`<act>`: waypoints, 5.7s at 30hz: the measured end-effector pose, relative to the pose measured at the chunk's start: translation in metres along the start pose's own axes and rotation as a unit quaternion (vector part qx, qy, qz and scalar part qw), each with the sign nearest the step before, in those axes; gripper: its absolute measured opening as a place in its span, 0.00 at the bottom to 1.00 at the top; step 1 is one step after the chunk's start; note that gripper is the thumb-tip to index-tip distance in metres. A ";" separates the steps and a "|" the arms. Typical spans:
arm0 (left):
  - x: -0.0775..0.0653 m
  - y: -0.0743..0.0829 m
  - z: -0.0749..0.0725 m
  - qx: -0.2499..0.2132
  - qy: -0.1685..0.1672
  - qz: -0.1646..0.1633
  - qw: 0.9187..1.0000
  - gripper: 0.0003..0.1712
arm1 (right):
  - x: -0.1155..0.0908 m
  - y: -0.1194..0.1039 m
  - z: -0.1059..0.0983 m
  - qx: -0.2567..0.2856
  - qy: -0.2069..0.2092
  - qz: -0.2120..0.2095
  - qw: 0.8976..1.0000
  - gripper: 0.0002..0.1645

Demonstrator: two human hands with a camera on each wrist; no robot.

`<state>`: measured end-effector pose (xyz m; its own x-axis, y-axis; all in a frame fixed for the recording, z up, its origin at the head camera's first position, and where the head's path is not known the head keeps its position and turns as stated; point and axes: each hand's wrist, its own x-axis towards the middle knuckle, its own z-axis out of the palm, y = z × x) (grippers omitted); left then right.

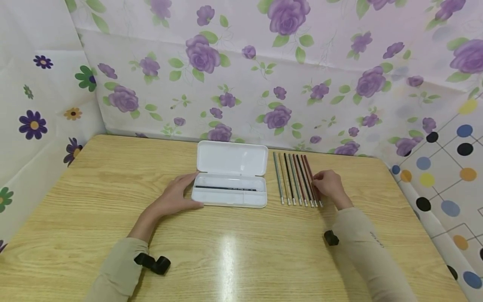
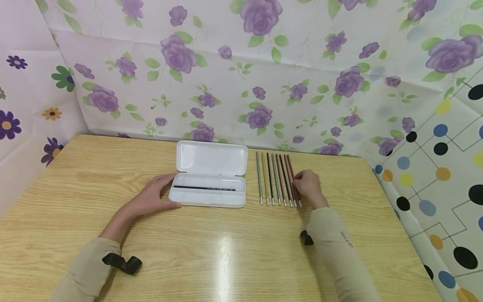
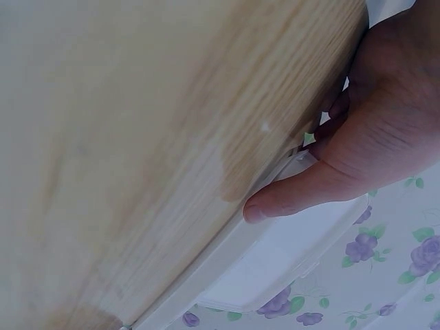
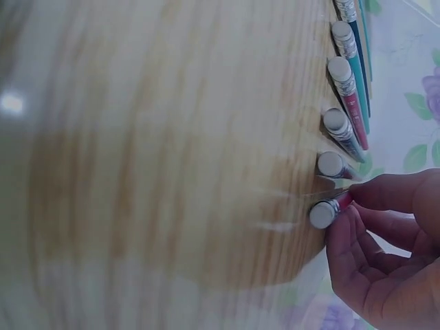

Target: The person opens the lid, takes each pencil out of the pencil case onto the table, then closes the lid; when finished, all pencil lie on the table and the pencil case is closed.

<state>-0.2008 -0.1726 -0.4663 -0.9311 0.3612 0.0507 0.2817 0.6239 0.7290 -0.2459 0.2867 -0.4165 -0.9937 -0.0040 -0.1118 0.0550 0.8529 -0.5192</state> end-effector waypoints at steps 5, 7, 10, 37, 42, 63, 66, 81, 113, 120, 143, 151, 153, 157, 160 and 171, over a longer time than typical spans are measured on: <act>0.000 0.001 -0.001 0.001 0.001 0.000 1.000 0.58 | 0.001 -0.001 0.000 -0.004 -0.003 0.005 1.000 0.16; 0.000 0.001 -0.001 0.000 0.002 0.002 1.000 0.58 | 0.001 -0.001 0.000 -0.003 -0.003 0.006 1.000 0.16; -0.001 0.002 -0.001 -0.001 0.002 0.003 1.000 0.58 | 0.001 -0.001 0.000 -0.001 -0.007 0.008 1.000 0.16; 0.000 0.001 0.000 -0.001 0.004 0.010 1.000 0.56 | -0.005 -0.085 0.023 0.017 -0.057 -0.184 0.981 0.18; 0.000 0.000 0.000 0.000 0.003 0.006 1.000 0.57 | -0.005 -0.103 0.042 0.041 -0.091 -0.218 0.971 0.14; 0.000 -0.001 0.000 0.003 0.006 0.014 1.000 0.57 | 0.004 -0.142 0.093 0.027 -0.145 -0.245 0.958 0.07; 0.000 -0.001 0.000 0.003 0.006 0.014 1.000 0.57 | 0.005 -0.143 0.095 0.003 -0.140 -0.253 0.957 0.06; -0.001 0.000 0.000 -0.001 0.005 0.009 1.000 0.57 | 0.003 -0.151 0.097 -0.069 -0.122 -0.285 0.948 0.07; 0.000 0.000 0.000 -0.001 0.002 0.007 1.000 0.57 | -0.002 -0.141 0.071 0.039 -0.088 -0.221 0.971 0.12; 0.001 -0.001 0.001 0.002 0.000 0.007 1.000 0.57 | -0.003 -0.123 0.057 0.079 -0.072 -0.179 0.978 0.13; 0.001 0.001 0.002 0.003 0.004 0.008 1.000 0.57 | -0.008 -0.056 0.015 0.137 -0.002 -0.050 0.989 0.15; -0.001 0.001 0.001 -0.001 0.004 0.006 1.000 0.57 | -0.011 -0.029 0.002 0.120 0.027 -0.021 0.992 0.18; -0.001 0.001 0.001 -0.002 0.005 0.005 1.000 0.57 | -0.012 -0.023 0.000 0.117 0.030 -0.010 0.993 0.19; -0.001 0.000 0.002 -0.002 0.009 0.007 1.000 0.56 | -0.014 -0.012 -0.004 0.105 0.032 0.015 0.994 0.19; -0.001 0.000 0.002 -0.003 0.010 0.008 1.000 0.55 | -0.016 -0.003 -0.006 0.104 0.031 0.030 0.994 0.19; -0.004 0.001 0.002 -0.002 0.005 0.003 1.000 0.57 | -0.016 0.017 -0.006 0.100 0.016 0.067 0.993 0.19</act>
<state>-0.1968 -0.1723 -0.4669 -0.9317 0.3581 0.0610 0.2860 0.6198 0.7308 -0.2294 0.3044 -0.4185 -0.9784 0.1222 -0.1666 0.2026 0.7244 -0.6589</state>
